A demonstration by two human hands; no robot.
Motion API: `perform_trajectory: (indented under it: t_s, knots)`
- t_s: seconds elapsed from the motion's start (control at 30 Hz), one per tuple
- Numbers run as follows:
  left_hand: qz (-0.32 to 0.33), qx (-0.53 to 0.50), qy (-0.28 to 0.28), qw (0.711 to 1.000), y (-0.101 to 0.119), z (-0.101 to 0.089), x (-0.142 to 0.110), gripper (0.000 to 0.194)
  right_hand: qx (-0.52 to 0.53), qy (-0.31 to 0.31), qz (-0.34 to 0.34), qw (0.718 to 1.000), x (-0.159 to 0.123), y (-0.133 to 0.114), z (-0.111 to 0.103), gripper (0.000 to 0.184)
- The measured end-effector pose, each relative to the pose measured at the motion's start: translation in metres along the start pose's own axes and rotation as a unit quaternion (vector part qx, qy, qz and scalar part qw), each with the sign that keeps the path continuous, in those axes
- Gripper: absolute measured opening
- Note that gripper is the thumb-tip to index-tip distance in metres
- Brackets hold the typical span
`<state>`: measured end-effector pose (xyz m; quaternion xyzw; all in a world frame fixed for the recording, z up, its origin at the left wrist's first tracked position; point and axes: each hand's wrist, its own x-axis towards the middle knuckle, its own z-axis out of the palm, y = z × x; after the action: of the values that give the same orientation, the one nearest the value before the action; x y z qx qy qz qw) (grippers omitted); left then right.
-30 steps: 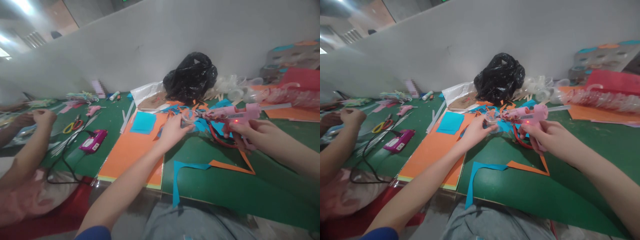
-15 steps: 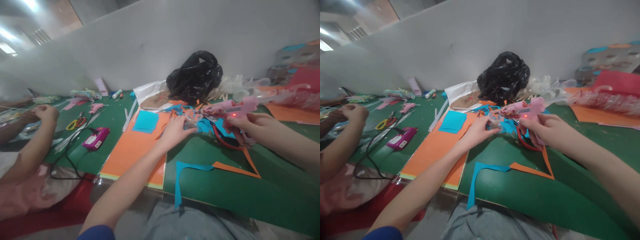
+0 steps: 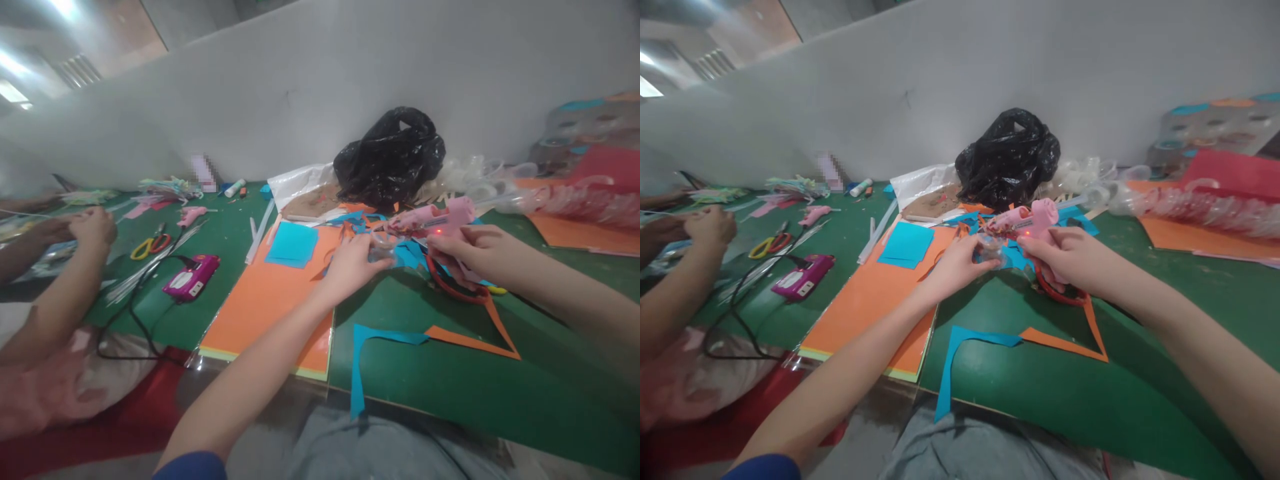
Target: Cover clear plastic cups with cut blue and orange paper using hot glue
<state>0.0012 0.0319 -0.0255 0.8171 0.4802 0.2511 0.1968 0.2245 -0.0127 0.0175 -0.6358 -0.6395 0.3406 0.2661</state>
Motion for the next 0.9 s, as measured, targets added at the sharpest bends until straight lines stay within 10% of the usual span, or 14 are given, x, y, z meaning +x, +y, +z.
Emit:
perform_trajectory:
  t_s: [0.9]
  knots:
    - [0.008,0.009,0.003,1.0,-0.0014,0.0023,-0.0005,0.022,-0.076,0.01,-0.032,0.997,0.0036,0.0065,0.002,0.074]
